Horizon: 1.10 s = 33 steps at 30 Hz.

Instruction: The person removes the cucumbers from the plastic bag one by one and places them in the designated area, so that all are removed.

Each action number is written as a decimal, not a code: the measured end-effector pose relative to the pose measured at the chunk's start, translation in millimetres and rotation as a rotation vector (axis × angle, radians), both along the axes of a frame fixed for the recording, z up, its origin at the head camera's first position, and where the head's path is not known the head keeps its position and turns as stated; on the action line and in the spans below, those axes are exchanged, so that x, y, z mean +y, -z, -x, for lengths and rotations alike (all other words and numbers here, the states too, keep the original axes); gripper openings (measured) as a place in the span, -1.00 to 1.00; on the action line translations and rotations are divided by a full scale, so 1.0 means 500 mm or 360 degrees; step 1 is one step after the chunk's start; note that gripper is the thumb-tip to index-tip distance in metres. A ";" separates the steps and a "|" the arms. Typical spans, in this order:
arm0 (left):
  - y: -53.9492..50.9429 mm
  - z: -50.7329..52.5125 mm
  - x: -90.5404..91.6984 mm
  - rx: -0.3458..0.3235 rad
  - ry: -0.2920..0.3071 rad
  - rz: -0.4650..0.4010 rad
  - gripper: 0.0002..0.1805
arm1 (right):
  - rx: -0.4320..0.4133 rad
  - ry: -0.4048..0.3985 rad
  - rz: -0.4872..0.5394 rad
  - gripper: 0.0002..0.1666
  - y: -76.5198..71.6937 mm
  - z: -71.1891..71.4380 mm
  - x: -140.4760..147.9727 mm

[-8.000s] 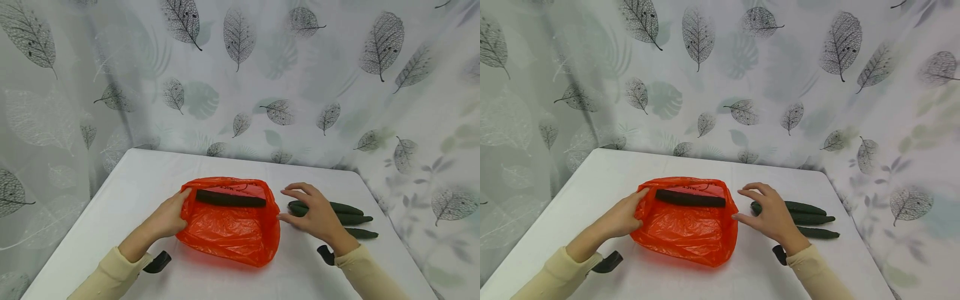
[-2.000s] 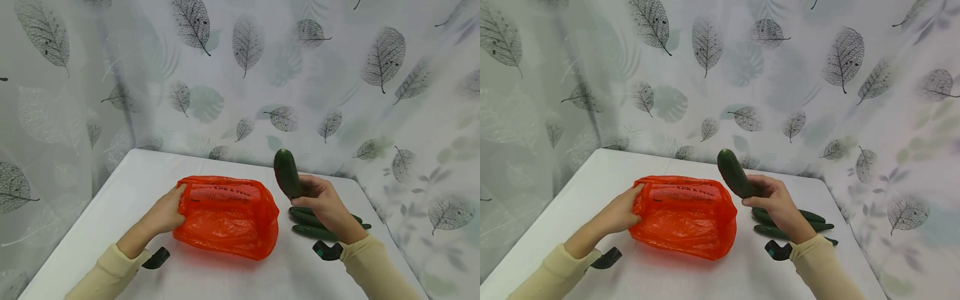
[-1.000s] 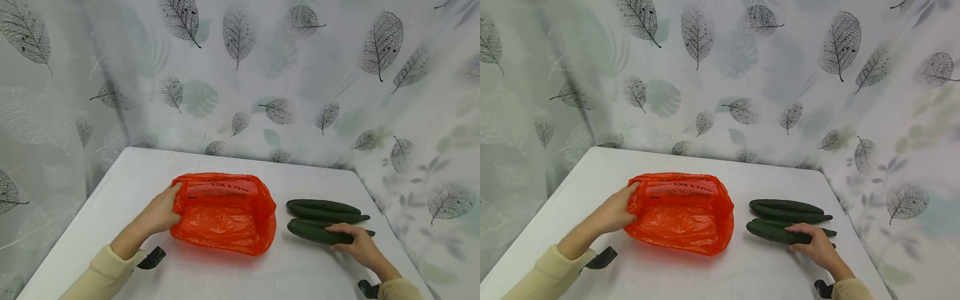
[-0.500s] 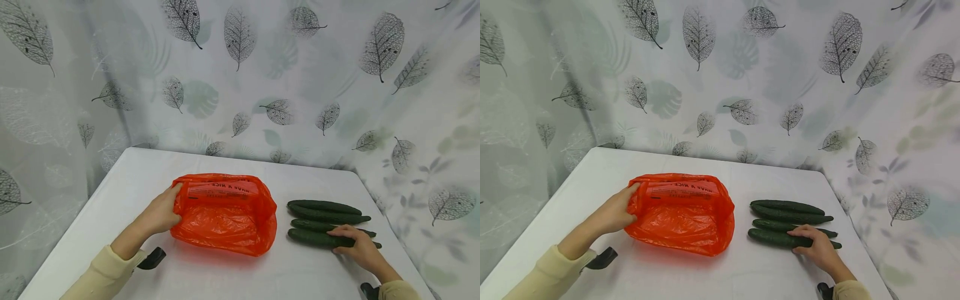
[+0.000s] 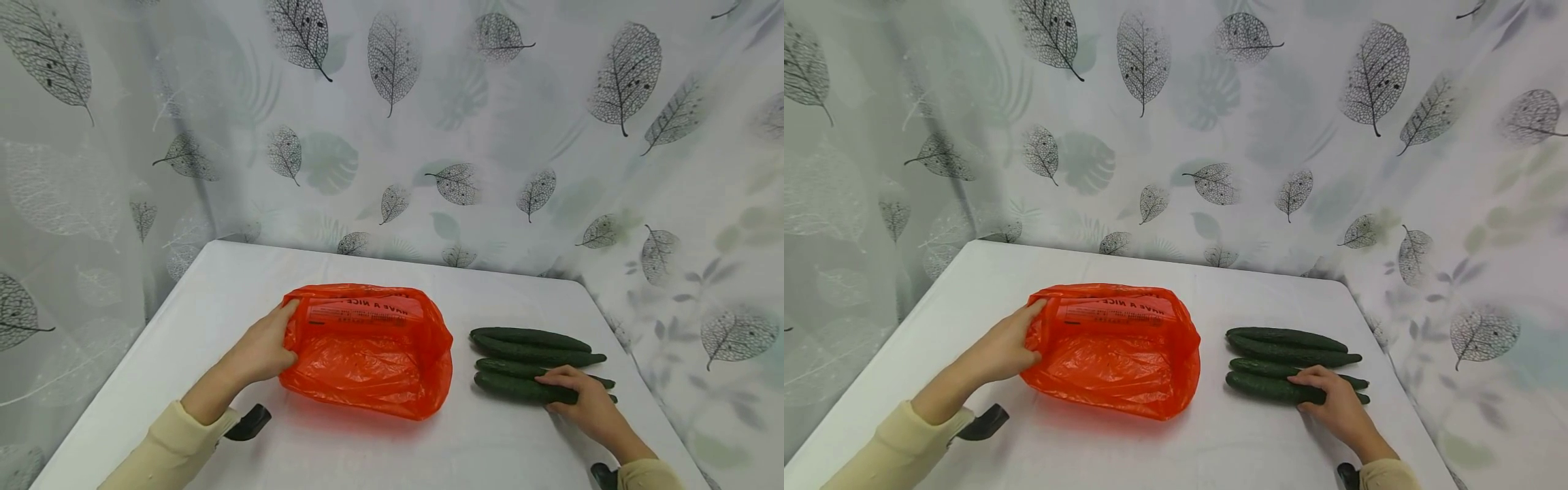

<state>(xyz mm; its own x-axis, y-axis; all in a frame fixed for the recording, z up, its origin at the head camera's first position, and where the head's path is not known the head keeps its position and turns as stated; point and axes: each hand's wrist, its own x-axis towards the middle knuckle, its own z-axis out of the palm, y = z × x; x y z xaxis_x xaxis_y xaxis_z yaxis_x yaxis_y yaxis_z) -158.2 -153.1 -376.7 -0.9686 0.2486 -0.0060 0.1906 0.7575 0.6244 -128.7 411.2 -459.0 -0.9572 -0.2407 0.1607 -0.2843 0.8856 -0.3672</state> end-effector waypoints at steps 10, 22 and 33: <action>0.005 0.003 -0.005 0.0014 0.0009 -0.0002 -0.01 | -0.0013 0.0013 0.0075 -0.40 -0.007 -0.001 -0.007; 0.009 0.006 -0.010 0.0018 -0.0004 -0.0032 0.01 | -0.0102 0.0053 0.0218 -0.38 -0.018 0.008 -0.027; -0.001 0.002 0.004 0.0575 -0.0132 -0.0026 -0.42 | -0.0052 0.0031 0.0218 -0.39 -0.050 0.034 -0.081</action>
<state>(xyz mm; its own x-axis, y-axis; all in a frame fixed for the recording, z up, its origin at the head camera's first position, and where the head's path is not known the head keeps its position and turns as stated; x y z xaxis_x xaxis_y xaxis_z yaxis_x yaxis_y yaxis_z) -159.2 -151.3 -376.1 -0.9243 0.1665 0.3434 0.3394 0.7700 0.5403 -145.7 370.9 -433.8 -0.9668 -0.2000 0.1593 -0.2534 0.8316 -0.4941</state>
